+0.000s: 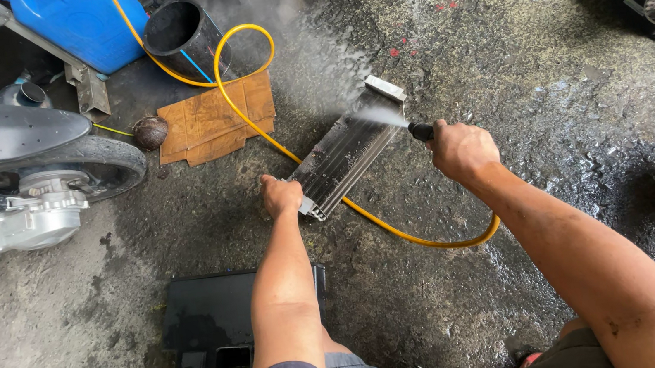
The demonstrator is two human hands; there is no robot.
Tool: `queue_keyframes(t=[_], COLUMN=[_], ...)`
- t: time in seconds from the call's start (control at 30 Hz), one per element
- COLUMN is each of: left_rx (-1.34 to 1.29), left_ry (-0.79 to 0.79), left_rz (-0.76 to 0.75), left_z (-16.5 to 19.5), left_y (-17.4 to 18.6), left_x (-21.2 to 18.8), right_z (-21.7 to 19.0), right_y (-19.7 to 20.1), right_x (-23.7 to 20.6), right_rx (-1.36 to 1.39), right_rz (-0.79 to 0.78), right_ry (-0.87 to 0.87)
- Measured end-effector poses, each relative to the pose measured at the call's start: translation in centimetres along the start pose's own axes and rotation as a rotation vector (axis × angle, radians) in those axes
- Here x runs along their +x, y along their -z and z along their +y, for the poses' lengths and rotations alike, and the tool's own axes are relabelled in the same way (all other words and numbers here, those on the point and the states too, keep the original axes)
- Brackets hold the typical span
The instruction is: The person uses a high-pressure water hose to clean a metal radiator. They hold the radiator with one hand and spray water across its fins and sides, rotating it to reach different areas.
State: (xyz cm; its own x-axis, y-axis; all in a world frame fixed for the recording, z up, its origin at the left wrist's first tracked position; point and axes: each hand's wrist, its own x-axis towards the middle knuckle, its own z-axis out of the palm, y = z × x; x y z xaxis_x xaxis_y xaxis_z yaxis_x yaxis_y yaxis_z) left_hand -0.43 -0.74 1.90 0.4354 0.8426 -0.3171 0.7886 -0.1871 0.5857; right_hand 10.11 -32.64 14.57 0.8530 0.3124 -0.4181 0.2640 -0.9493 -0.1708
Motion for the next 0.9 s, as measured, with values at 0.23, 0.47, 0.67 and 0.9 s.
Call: queue_keyframes(t=[0.23, 0.47, 0.67, 0.9], left_rx=[0.009, 0.058, 0.063, 0.029], left_ry=[0.012, -0.016, -0.003, 0.038], left_rz=[-0.017, 0.023, 0.014, -0.007], left_z=[0.1, -0.2, -0.4, -0.2], left_y=[0.1, -0.3, -0.4, -1.0], left_x=[0.0, 0.5, 0.7, 1.9], right_z=[-0.1, 0.0, 0.5, 3.0], right_y=[0.1, 0.5, 0.3, -0.1], right_x=[0.0, -0.4, 0.0, -0.4], right_rx=[0.025, 0.043, 0.046, 0.086], right_rz=[0.005, 0.06, 0.068, 0.195], right_ry=[-0.019, 0.012, 0.006, 0.072])
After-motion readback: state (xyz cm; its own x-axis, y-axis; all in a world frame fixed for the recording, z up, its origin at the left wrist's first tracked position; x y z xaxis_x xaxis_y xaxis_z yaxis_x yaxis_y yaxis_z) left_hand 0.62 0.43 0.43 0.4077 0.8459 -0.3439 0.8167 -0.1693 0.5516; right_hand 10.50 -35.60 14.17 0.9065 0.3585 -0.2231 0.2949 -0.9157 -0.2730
